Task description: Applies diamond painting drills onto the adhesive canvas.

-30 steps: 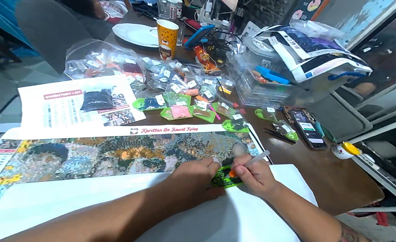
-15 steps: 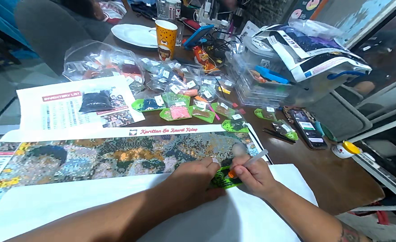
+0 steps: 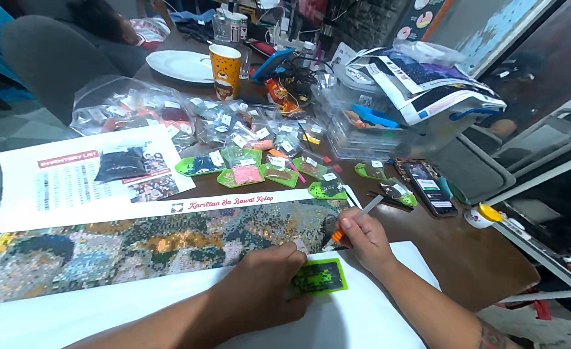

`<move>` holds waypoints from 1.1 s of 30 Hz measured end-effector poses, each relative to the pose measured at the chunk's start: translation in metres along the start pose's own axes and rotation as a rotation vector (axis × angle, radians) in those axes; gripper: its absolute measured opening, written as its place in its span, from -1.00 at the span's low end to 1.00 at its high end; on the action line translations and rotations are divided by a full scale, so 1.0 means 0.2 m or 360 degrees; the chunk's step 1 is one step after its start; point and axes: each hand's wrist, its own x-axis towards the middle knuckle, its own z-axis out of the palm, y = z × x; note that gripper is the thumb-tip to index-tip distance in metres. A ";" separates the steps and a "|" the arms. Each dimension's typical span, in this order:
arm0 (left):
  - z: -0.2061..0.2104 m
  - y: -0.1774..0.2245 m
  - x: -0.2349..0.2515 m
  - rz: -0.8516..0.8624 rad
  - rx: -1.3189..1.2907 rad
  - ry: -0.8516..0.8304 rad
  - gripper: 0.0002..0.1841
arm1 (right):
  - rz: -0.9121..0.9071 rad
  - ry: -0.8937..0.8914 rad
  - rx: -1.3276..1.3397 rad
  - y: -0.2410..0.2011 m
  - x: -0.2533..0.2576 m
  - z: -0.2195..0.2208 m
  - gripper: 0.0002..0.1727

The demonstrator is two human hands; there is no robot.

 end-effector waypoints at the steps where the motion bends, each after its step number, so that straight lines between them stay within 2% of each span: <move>1: 0.00 0.00 0.00 0.0008 -0.0002 0.0007 -0.54 | -0.0007 -0.0015 -0.0005 0.00 0.00 0.00 -0.68; 4: 0.02 -0.01 -0.01 0.0069 -0.0001 0.0098 -0.56 | -0.0028 -0.0063 -0.0045 0.01 0.00 0.00 -0.67; 33: 0.02 -0.02 -0.01 0.0108 0.0029 0.0100 -0.53 | -0.0136 -0.0174 -0.0167 0.03 0.00 0.02 -0.69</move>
